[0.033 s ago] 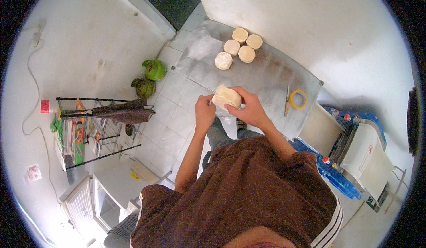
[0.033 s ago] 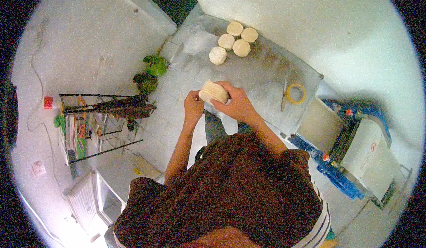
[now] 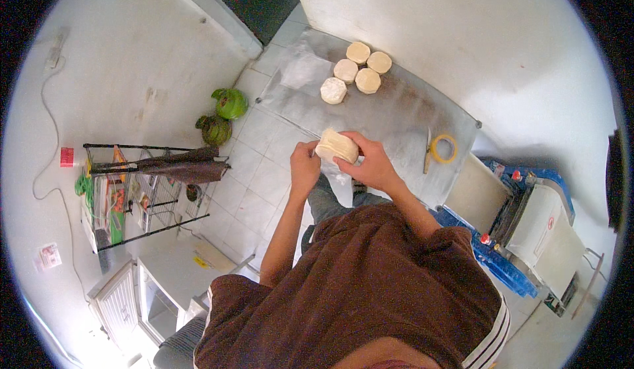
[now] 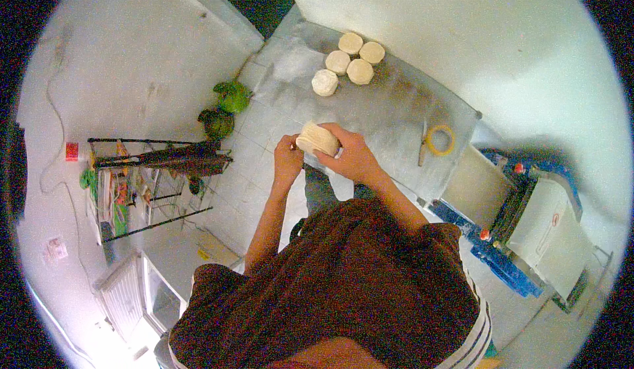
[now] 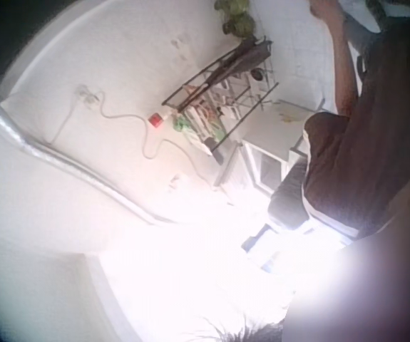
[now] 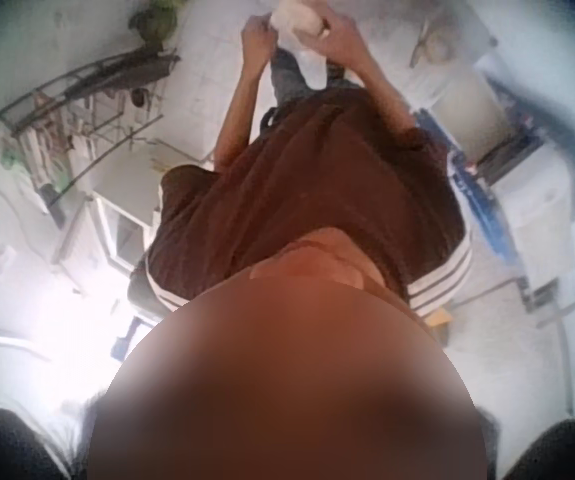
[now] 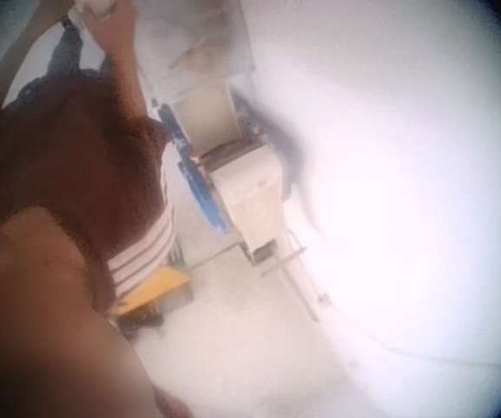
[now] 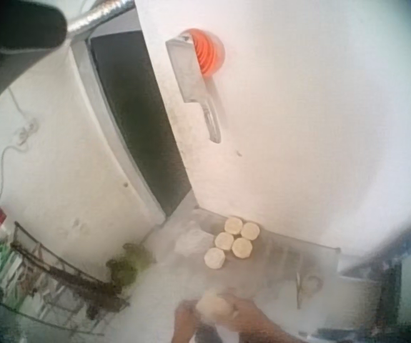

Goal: The person prepares small plastic bags by taping them to a yellow table, then moves to a metal table to place round dough pieces into the bags. The person handles each dough piece individually, placing it into a bag and setting the filled bag aside.

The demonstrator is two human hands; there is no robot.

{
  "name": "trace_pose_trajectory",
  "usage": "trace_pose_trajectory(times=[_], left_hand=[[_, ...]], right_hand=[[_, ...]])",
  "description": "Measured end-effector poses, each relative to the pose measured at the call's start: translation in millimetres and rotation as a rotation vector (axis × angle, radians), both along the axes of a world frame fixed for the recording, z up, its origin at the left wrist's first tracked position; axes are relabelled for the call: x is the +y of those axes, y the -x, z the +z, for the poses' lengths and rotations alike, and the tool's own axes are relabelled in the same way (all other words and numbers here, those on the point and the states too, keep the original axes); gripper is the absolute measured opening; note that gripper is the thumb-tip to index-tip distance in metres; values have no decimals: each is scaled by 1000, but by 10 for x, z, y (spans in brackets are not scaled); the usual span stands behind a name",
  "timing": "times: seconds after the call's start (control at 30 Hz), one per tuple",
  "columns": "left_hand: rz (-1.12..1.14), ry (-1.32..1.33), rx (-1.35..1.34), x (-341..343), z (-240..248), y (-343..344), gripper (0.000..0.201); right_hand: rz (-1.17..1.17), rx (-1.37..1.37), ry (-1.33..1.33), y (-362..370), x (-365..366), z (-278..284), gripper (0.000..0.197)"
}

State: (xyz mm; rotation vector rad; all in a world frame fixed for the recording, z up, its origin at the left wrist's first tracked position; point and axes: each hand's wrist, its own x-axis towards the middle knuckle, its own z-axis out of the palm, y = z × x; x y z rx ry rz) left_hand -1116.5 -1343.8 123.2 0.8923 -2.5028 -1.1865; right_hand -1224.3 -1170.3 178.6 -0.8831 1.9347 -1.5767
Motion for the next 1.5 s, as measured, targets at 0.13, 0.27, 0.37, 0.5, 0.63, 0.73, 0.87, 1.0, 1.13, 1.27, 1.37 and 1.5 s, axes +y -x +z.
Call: trace_pose_trajectory(times=[0.13,0.27,0.37,0.5,0.63,0.73,0.87,1.0,1.13,1.27,1.37,1.5], left_hand=[[85,-287,-10,-97,69,16,23],[75,-436,-81,-198,85,41,23],[-32,-287,-32,-176,66,24,25],[-160,-101,49,-92,127,27,29],[-108,-112,-59,13,338,64,32],[-76,-113,-1,80,482,123,32],[-127,-77,99,114,583,142,32],[-226,39,12,49,651,61,40],[-245,7,-48,18,686,-28,50],[-219,-160,15,14,643,-66,51],[-160,-276,75,-15,601,-43,44],[-143,-320,113,7,631,0,35]], right_hand=[[122,178,-110,-46,34,-91,61],[261,272,-200,-11,-12,-253,59],[294,283,-250,-27,-33,-339,55],[188,229,-400,-66,-95,-387,52],[-109,99,-240,-146,-164,-349,50],[-3,195,-171,-144,-143,-269,51],[154,301,-164,-93,-118,-210,51],[2,98,-169,-106,-132,-286,52],[-226,-36,31,-153,-163,-394,52],[-250,55,97,-170,-140,-412,55],[-80,277,19,-126,-70,-404,59],[196,457,-113,-84,-61,-451,64]])
